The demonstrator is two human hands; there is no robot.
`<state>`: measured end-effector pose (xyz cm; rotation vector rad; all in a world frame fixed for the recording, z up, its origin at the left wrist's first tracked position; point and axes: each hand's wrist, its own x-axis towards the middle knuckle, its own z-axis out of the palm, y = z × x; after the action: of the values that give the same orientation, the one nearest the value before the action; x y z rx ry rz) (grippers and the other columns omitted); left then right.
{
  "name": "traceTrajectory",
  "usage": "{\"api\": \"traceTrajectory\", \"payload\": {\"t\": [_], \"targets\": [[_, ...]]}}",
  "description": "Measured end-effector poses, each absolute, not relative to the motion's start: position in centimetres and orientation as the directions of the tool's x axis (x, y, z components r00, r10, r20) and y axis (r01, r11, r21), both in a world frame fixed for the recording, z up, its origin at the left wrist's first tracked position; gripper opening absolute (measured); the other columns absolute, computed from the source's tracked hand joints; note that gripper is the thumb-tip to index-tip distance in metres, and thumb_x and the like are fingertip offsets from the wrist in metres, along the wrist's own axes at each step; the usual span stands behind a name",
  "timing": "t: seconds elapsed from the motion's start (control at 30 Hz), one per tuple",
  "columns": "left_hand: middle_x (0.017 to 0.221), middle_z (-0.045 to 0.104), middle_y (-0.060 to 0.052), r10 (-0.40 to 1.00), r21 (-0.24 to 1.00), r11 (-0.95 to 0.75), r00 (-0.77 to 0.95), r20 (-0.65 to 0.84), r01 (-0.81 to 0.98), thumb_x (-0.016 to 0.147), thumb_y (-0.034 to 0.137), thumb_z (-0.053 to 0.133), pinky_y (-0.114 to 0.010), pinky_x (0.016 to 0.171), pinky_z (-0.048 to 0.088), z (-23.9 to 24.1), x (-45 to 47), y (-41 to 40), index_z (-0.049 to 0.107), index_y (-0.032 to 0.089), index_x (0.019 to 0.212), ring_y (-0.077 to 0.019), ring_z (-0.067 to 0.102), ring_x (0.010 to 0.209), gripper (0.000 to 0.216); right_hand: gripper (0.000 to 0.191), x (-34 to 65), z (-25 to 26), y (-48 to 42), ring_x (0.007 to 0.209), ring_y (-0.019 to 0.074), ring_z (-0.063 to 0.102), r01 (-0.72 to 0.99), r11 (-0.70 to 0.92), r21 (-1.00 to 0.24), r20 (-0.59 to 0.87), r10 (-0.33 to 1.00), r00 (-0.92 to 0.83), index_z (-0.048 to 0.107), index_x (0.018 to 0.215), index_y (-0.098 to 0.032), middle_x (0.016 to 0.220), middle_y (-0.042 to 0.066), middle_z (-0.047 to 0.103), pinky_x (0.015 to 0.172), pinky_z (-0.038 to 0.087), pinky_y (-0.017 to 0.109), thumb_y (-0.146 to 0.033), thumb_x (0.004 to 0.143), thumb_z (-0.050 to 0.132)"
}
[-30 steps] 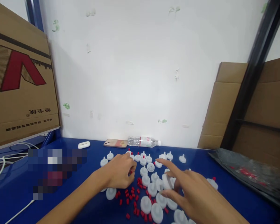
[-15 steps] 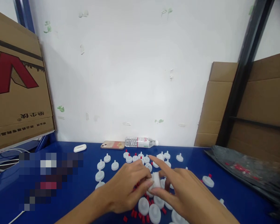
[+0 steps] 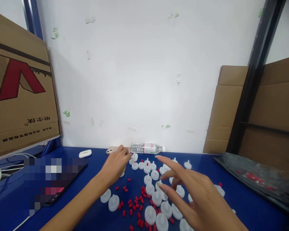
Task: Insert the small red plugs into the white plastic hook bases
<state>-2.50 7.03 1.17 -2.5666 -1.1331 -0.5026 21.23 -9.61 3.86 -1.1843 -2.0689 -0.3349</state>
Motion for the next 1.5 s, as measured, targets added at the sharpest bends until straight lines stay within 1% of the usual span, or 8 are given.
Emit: {"api": "traceTrajectory", "payload": {"t": [0.13, 0.3, 0.5, 0.63, 0.8, 1.07, 1.27, 1.5], "targets": [[0.117, 0.067, -0.017, 0.686, -0.225, -0.605, 0.643, 0.34, 0.764, 0.077, -0.013, 0.047, -0.043, 0.084, 0.055, 0.8, -2.6, 7.3, 0.07, 0.013, 0.109, -0.0334, 0.055, 0.113, 0.048, 0.05, 21.3, 3.8, -9.9, 0.067, 0.0112, 0.069, 0.817, 0.562, -0.131, 0.708, 0.63, -0.32, 0.034, 0.152, -0.033, 0.095, -0.005, 0.075, 0.069, 0.056, 0.024, -0.031, 0.104, 0.051], [0.119, 0.066, -0.02, 0.7, -0.275, -0.603, 0.662, 0.269, 0.749, 0.07, -0.013, 0.049, -0.044, 0.083, 0.057, 0.7, -2.6, 7.0, 0.072, 0.012, 0.102, -0.0361, 0.057, 0.117, 0.047, 0.049, 21.3, 3.8, -9.8, 0.067, 0.0113, 0.07, 0.818, 0.557, -0.139, 0.691, 0.646, -0.323, 0.037, 0.15, -0.032, 0.092, -0.005, 0.075, 0.069, 0.056, 0.024, -0.029, 0.104, 0.053], [0.115, 0.068, -0.021, 0.706, -0.278, -0.595, 0.656, 0.267, 0.754, 0.073, -0.009, 0.054, -0.046, 0.088, 0.055, 0.1, -2.9, 7.2, 0.072, 0.01, 0.103, -0.0366, 0.058, 0.116, 0.04, 0.043, 21.2, 4.2, -9.8, 0.066, 0.0112, 0.07, 0.822, 0.553, -0.136, 0.714, 0.63, -0.306, 0.046, 0.146, -0.029, 0.09, -0.003, 0.076, 0.065, 0.056, 0.021, -0.03, 0.103, 0.052], [0.107, 0.067, -0.02, 0.691, -0.27, -0.591, 0.649, 0.319, 0.76, 0.085, -0.002, 0.049, -0.046, 0.086, 0.054, -0.3, -2.9, 7.5, 0.072, 0.012, 0.099, -0.0368, 0.057, 0.113, 0.03, 0.037, 21.3, 4.1, -9.8, 0.063, 0.0108, 0.068, 0.842, 0.52, -0.142, 0.759, 0.603, -0.245, 0.054, 0.14, -0.028, 0.086, -0.004, 0.075, 0.058, 0.054, 0.02, -0.029, 0.102, 0.052], [0.1, 0.066, -0.018, 0.637, -0.253, -0.638, 0.683, 0.357, 0.727, 0.094, 0.007, 0.047, -0.046, 0.086, 0.052, -0.3, -2.5, 7.4, 0.072, 0.012, 0.092, -0.0354, 0.057, 0.107, 0.026, 0.03, 21.4, 4.1, -9.9, 0.074, 0.013, 0.072, 0.843, 0.523, -0.128, 0.753, 0.605, -0.261, 0.061, 0.131, -0.029, 0.095, -0.001, 0.077, 0.064, 0.056, 0.022, -0.027, 0.102, 0.052], [0.114, 0.065, -0.013, 0.53, -0.208, -0.743, 0.75, 0.395, 0.636, 0.102, 0.014, 0.042, -0.045, 0.101, 0.047, -0.6, -1.6, 6.4, 0.068, 0.018, 0.117, -0.0293, 0.056, 0.115, 0.03, 0.024, 21.3, 4.3, -9.8, 0.078, 0.0144, 0.074, 0.836, 0.533, -0.132, 0.746, 0.609, -0.271, 0.067, 0.119, -0.026, 0.099, 0.001, 0.078, 0.066, 0.057, 0.022, -0.024, 0.102, 0.05], [0.137, 0.06, -0.019, 0.556, -0.216, -0.72, 0.735, 0.387, 0.659, 0.096, 0.006, 0.043, -0.055, 0.11, 0.039, -2.2, -1.2, 6.5, 0.055, 0.011, 0.138, -0.0373, 0.046, 0.135, 0.044, 0.022, 21.2, 4.2, -9.8, 0.076, 0.0132, 0.072, 0.825, 0.548, -0.139, 0.728, 0.621, -0.29, 0.065, 0.118, -0.027, 0.095, -0.001, 0.076, 0.067, 0.055, 0.022, -0.023, 0.102, 0.051], [0.118, 0.068, -0.016, 0.545, -0.222, -0.731, 0.747, 0.379, 0.646, 0.093, 0.002, 0.046, -0.05, 0.1, 0.045, -2.4, -1.3, 6.8, 0.062, 0.011, 0.129, -0.0339, 0.057, 0.116, 0.04, 0.02, 21.4, 4.1, -9.8, 0.076, 0.0127, 0.072, 0.819, 0.559, -0.127, 0.727, 0.615, -0.307, 0.065, 0.115, -0.028, 0.094, -0.003, 0.076, 0.068, 0.054, 0.022, -0.023, 0.102, 0.05]]}}
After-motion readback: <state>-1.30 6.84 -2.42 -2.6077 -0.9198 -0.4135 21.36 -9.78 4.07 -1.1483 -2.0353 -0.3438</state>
